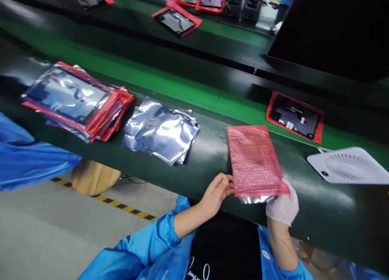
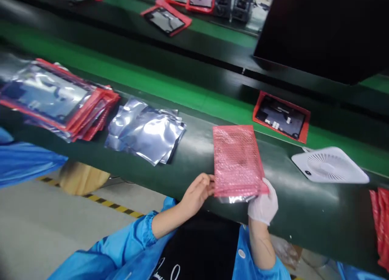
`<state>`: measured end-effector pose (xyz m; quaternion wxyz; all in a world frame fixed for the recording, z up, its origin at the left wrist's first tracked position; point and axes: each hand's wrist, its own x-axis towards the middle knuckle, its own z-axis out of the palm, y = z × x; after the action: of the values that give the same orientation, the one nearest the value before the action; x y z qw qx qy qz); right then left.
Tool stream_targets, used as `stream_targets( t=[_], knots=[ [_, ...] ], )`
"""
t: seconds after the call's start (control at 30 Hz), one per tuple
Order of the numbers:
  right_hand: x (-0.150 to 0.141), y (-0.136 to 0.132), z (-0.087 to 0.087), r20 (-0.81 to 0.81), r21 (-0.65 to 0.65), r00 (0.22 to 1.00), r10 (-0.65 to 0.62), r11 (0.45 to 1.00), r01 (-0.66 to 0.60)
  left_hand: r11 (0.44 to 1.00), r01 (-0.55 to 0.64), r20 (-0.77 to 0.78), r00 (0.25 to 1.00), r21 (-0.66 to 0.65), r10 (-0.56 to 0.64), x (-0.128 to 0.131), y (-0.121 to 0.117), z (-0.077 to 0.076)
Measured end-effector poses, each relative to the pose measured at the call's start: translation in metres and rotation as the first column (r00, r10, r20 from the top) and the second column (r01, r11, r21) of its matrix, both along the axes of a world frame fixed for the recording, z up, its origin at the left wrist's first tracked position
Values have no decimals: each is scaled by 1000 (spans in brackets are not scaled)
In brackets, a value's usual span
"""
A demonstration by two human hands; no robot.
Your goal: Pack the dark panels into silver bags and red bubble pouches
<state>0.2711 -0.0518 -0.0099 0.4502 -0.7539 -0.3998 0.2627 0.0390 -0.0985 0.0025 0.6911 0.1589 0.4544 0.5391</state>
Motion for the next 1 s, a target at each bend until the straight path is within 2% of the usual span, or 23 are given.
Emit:
stream_targets(
  t=[0.07, 0.17, 0.23, 0.3, 0.4, 0.47, 0.57, 0.63, 0.73, 0.77, 0.83, 0.87, 0.9, 0.97, 1.0],
  knots=[
    [17, -5, -7, 46, -61, 988, 149, 987, -146, 992, -43, 176, 982, -119, 64, 5, 13, -5],
    [35, -3, -17, -13, -116, 932, 361, 926, -360, 993, 4, 180, 984, -116, 17, 0, 42, -12],
    [38, 2, -19, -38, -116, 926, 376, 919, -377, 994, 79, 155, 986, -77, -67, -8, 55, -15],
    [32, 6, -17, -45, -126, 944, 326, 936, -329, 985, 155, 153, 978, -78, -142, -12, 60, -18],
    [17, 5, -12, -110, -215, 951, 290, 927, -307, 951, 285, 174, 949, -115, -263, -11, 52, -22],
    [6, -1, -12, -113, -289, 953, 283, 908, -304, 941, 318, 153, 942, -117, -300, -9, 48, -24],
    [-6, -10, -18, -42, -263, 953, 301, 917, -301, 976, 210, 14, 978, -60, -209, -12, 58, -24],
    [-10, -13, -22, -5, -182, 935, 354, 919, -349, 997, 76, -76, 994, -1, -76, -19, 83, -21],
    [-11, -12, -25, 28, -129, 885, 465, 879, -459, 987, -142, -251, 955, 78, 157, -32, 147, -12],
    [-11, -11, -25, 37, -127, 869, 494, 865, -486, 977, -192, -322, 922, 97, 213, -36, 171, -7],
    [-11, -5, -24, 39, -138, 845, 533, 841, -524, 961, -246, -339, 900, 127, 275, -41, 215, 5],
    [-11, 1, -22, 32, -157, 837, 546, 830, -535, 971, -219, -321, 917, 96, 238, -40, 230, 12],
    [-10, 9, -19, 24, -185, 831, 556, 819, -543, 989, -137, -310, 939, 52, 146, -38, 237, 18],
    [-4, 38, -9, 53, -245, 831, 554, 814, -527, 992, 126, -334, 934, -26, -128, -34, 226, 30],
    [1, 59, -2, 101, -268, 839, 534, 827, -494, 962, 270, -390, 883, -34, -261, -35, 209, 34]
  ],
)
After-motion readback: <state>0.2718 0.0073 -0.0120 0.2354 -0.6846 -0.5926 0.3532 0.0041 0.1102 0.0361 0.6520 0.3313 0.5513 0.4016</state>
